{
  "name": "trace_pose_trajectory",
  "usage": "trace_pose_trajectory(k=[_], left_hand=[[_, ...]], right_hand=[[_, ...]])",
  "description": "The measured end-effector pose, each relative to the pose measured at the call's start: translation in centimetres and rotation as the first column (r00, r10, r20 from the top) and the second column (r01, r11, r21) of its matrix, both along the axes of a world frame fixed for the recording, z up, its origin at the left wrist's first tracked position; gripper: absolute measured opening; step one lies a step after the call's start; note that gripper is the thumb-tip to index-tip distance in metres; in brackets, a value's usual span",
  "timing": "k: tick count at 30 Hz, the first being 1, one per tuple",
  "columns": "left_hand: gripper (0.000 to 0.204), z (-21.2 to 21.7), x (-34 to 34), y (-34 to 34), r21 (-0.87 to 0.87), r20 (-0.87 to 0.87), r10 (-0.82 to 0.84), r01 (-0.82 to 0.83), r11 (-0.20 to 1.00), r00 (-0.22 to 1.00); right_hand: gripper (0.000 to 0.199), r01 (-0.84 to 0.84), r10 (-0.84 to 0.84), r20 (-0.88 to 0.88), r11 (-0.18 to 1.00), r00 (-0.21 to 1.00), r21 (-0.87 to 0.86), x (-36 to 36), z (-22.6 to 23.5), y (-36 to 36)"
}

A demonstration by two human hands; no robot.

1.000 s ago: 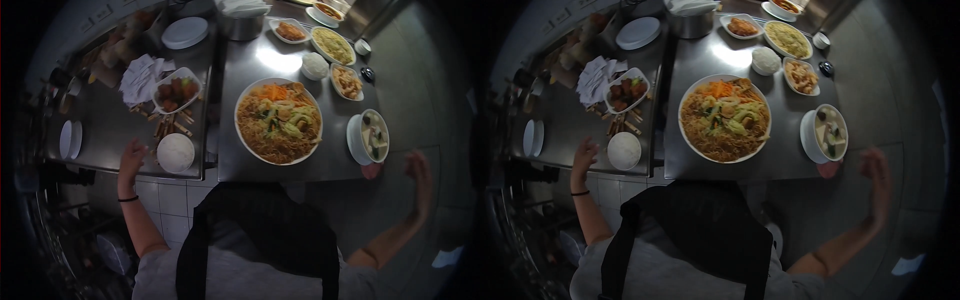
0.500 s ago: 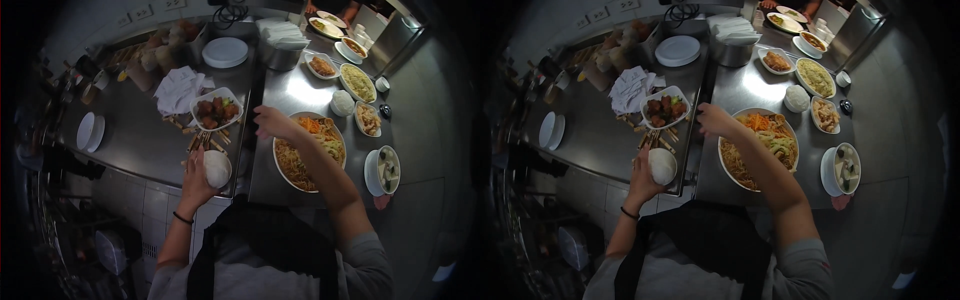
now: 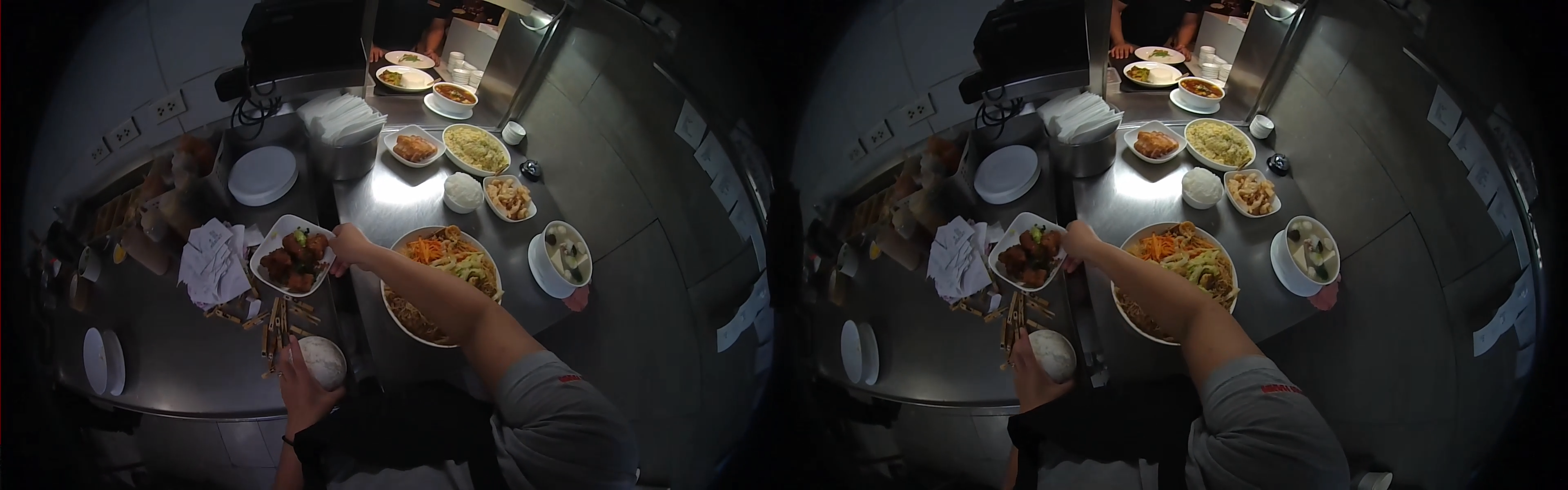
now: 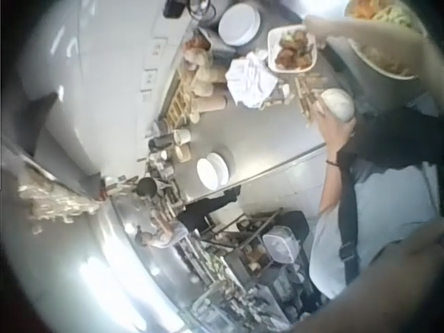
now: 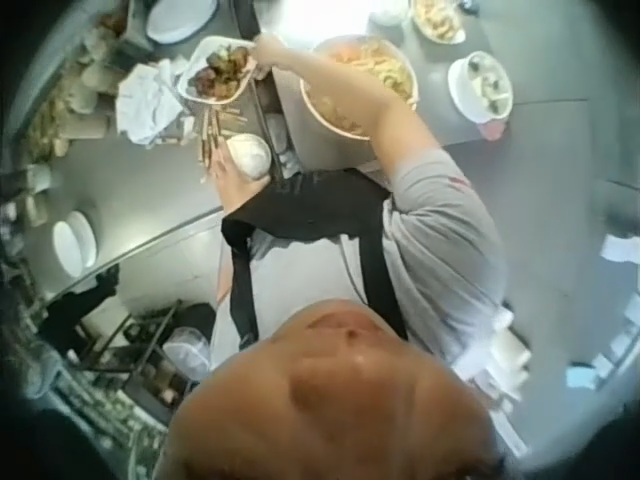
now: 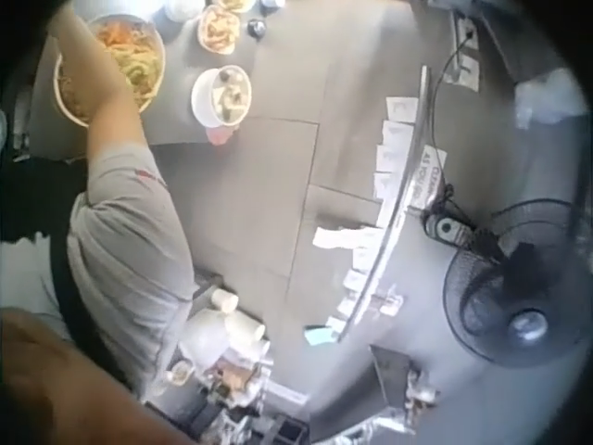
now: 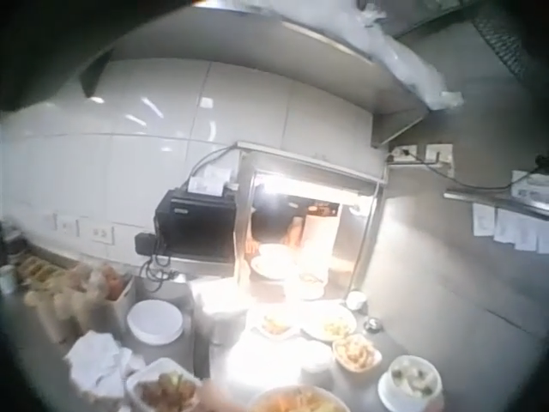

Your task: Assembling various food items including soup, noodles, and rice for customer orders in a restaurant kitchen.

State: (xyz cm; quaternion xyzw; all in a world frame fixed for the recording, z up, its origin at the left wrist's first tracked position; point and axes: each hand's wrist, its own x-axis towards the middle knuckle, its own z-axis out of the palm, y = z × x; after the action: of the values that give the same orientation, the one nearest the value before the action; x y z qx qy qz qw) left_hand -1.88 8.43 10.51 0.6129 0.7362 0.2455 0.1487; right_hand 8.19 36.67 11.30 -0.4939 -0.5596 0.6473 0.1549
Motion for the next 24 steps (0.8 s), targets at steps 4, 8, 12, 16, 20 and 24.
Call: trace_pose_trajectory(k=[4, 8, 12, 16, 20, 24], left_hand=[[0.121, 1.2, 0.8, 1.4, 0.006, 0.093, 0.002, -0.002, 1.0, 0.996], [0.125, 0.7, 2.0, 3.2, 0.039, 0.127, -0.173, 0.169, 0.985, 0.977], [0.128, 0.5, 3.6, 4.8, 0.105, 0.133, -0.423, 0.412, 0.905, 0.896], [0.137, -0.7, 4.7, 5.9, 0.076, 0.134, -0.525, 0.52, 0.851, 0.84], [0.128, -0.8, 4.7, 6.3, 0.221, 0.166, -0.612, 0.576, 0.787, 0.773], [0.131, -2.0, 4.0, 5.8, 0.368, 0.156, -0.603, 0.521, 0.771, 0.782]], right_hand=[[0.024, 0.093, -0.097, 0.063, 0.994, 0.993, 0.059, 5.6, 2.0, 3.8], [0.023, 0.138, -0.166, 0.306, 0.984, 0.938, 0.113, 9.8, 1.4, 7.3], [0.02, 0.208, -0.27, 0.424, 0.96, 0.865, 0.187, 12.3, 0.5, 8.5], [0.026, -0.104, -0.318, 0.586, 0.812, 0.745, 0.574, 15.6, -0.1, 8.4], [0.035, 0.073, -0.346, 0.264, 0.719, 0.9, 0.691, 19.4, 1.6, 5.1], [0.035, 0.317, -0.363, -0.048, 0.734, 0.931, 0.6, 25.9, 4.3, -0.8]])
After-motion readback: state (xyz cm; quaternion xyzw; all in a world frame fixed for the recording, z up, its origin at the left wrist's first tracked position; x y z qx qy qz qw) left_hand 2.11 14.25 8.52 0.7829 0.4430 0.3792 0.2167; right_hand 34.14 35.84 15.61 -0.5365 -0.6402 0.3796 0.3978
